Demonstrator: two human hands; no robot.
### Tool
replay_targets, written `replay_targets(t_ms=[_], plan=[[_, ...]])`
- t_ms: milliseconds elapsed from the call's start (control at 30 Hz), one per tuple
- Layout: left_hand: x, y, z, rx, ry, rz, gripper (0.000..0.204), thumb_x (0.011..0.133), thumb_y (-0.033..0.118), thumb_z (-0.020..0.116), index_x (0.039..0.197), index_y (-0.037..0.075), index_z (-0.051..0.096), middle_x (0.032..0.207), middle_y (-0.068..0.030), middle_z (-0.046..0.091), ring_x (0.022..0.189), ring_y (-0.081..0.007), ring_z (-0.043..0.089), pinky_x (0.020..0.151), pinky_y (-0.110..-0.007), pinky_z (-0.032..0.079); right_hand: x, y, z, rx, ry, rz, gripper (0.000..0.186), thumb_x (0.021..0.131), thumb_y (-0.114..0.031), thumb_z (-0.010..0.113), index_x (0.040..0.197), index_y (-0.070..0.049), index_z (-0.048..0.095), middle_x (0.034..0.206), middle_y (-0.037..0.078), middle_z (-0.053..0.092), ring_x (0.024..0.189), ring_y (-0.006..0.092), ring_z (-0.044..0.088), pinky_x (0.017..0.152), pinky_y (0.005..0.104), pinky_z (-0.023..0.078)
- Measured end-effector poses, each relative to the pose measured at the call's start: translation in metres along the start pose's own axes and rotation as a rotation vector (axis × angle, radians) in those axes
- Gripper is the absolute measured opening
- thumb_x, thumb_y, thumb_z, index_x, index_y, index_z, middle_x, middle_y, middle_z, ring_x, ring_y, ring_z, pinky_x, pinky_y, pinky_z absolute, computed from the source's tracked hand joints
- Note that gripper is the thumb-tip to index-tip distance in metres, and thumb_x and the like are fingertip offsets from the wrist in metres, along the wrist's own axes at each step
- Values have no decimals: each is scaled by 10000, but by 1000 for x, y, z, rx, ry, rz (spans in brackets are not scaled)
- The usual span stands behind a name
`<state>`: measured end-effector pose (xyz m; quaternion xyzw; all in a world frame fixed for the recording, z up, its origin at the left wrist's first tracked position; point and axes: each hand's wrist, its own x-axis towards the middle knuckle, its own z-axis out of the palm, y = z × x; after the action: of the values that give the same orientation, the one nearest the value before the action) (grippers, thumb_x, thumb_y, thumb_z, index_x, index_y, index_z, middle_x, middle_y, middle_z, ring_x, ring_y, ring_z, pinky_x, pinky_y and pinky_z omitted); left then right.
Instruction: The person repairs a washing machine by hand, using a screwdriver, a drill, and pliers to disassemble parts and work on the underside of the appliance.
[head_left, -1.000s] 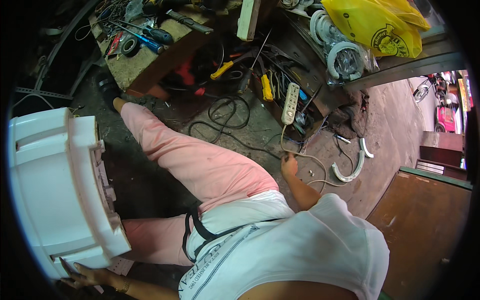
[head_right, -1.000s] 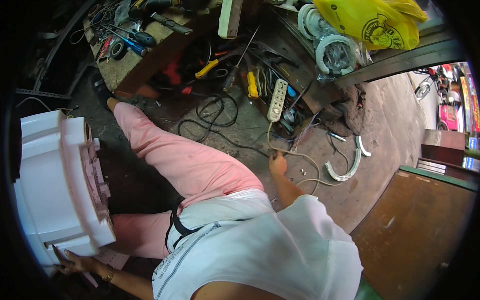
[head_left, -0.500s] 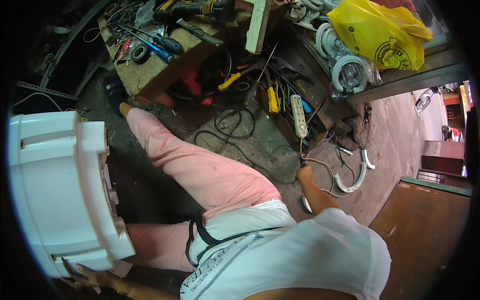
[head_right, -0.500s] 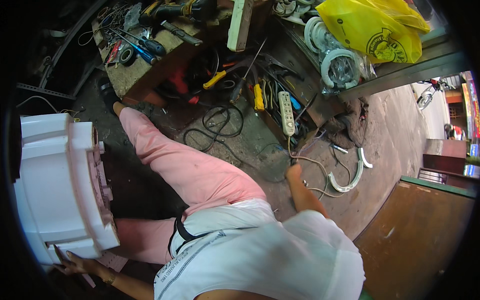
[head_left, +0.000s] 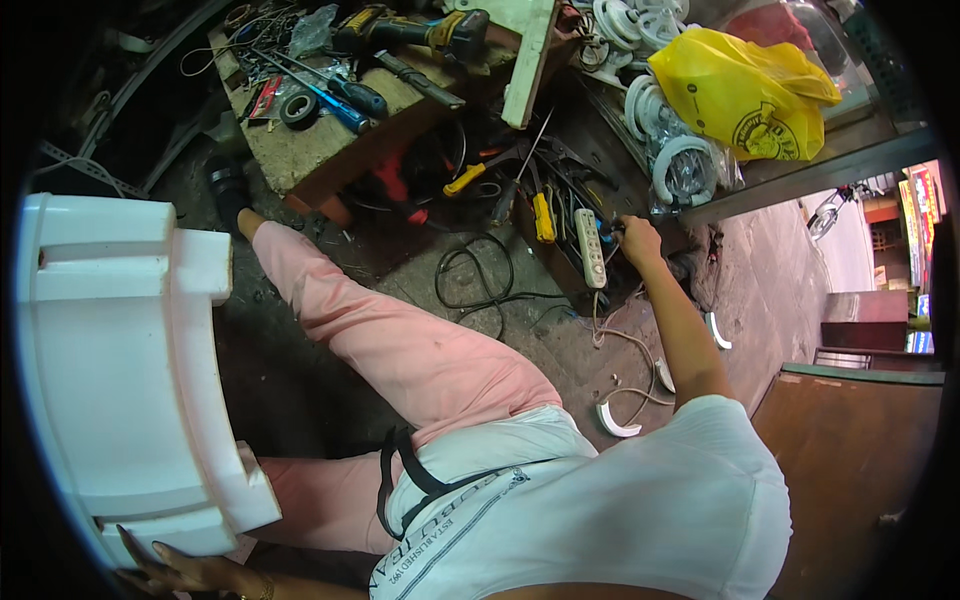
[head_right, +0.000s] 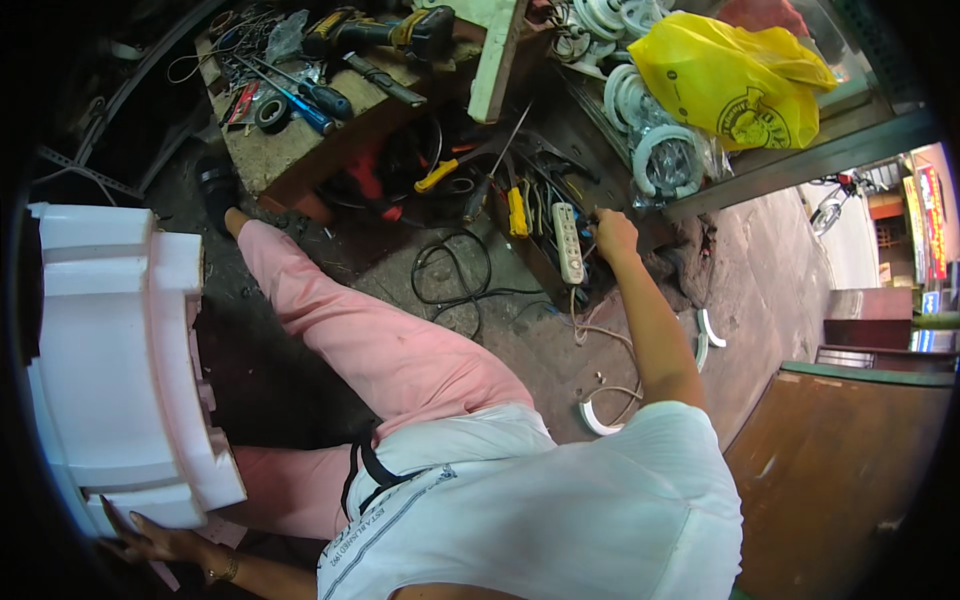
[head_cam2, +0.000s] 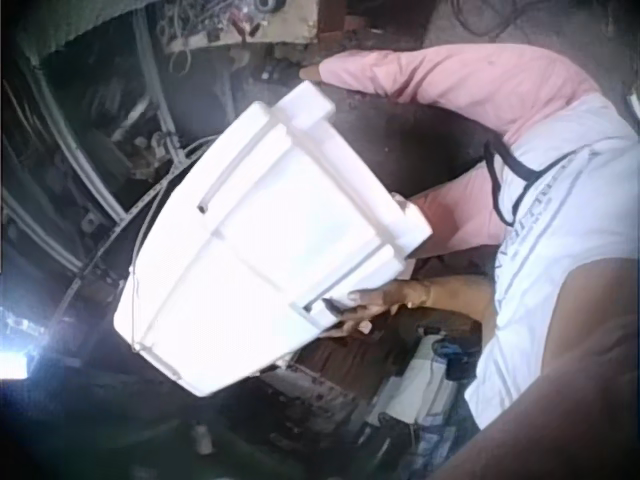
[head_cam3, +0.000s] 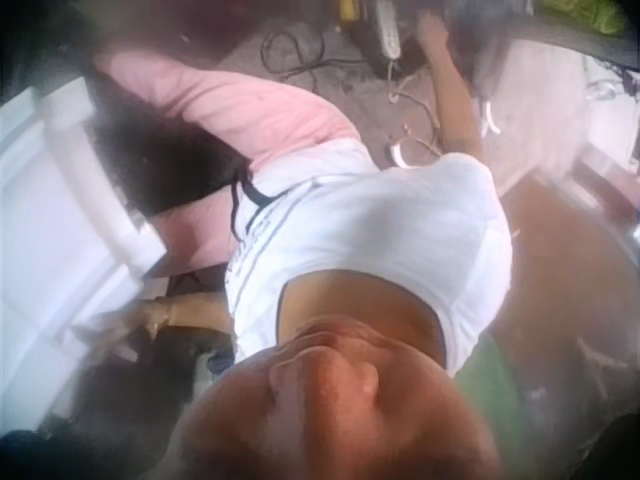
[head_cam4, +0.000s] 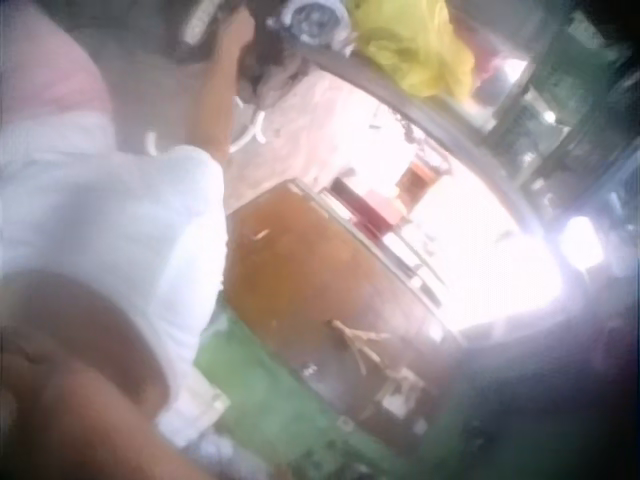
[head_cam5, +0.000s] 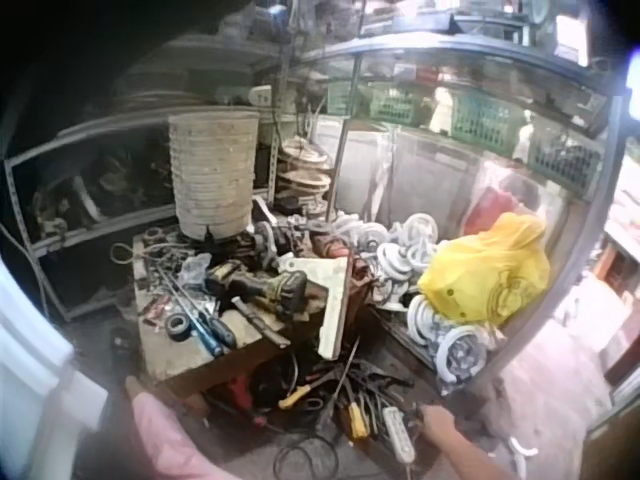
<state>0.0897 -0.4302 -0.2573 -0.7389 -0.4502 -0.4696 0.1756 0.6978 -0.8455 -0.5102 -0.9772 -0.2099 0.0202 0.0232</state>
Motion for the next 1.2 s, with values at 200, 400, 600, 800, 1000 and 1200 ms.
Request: replay_targets(t_ms=[200,400,600,800,1000,1200], plan=[[2,8,1,-91,-18,-52,521,948,468,465,1286,87,572,1493,-246,177,1401,-381,185,1080,-547,320,22,2,18,-200,-223,-69,237,768,-259,711,976,-147,702,923,141,678,875,329,656,729,449,521],[6,21,1,46,-26,35,590,943,536,413,1288,85,572,1484,-260,221,1387,-398,203,1096,-540,281,40,20,21,-128,-276,-290,207,763,-218,694,955,-142,700,905,133,679,869,332,654,729,454,516],[11,15,-9,105,-15,78,609,940,561,394,1258,84,600,1447,-284,293,1330,-429,301,1066,-559,315,47,31,31,-130,-384,-380,330,782,-205,676,1090,-112,608,918,152,669,887,364,635,738,474,503],[20,20,-13,323,-65,186,602,914,483,469,1354,72,468,1429,-254,333,1311,-410,350,1059,-520,331,34,1,21,198,-340,-278,341,841,-176,642,1142,-78,515,947,149,649,879,316,638,734,444,495],[11,93,19,-267,-170,241,672,861,363,587,1391,13,369,1449,-223,329,1334,-379,332,1088,-480,286,-23,-101,-49,1205,-717,-10,230,948,-217,566,1129,-78,535,891,-27,560,788,58,518,688,210,418],[-49,224,105,-1104,-1059,64,811,807,243,704,1428,-45,269,1469,-193,325,1358,-349,314,1117,-440,242,-64,-230,-128,1604,-958,-383,409,919,-291,618,1225,-42,514,955,-4,591,820,65,551,684,209,442]])
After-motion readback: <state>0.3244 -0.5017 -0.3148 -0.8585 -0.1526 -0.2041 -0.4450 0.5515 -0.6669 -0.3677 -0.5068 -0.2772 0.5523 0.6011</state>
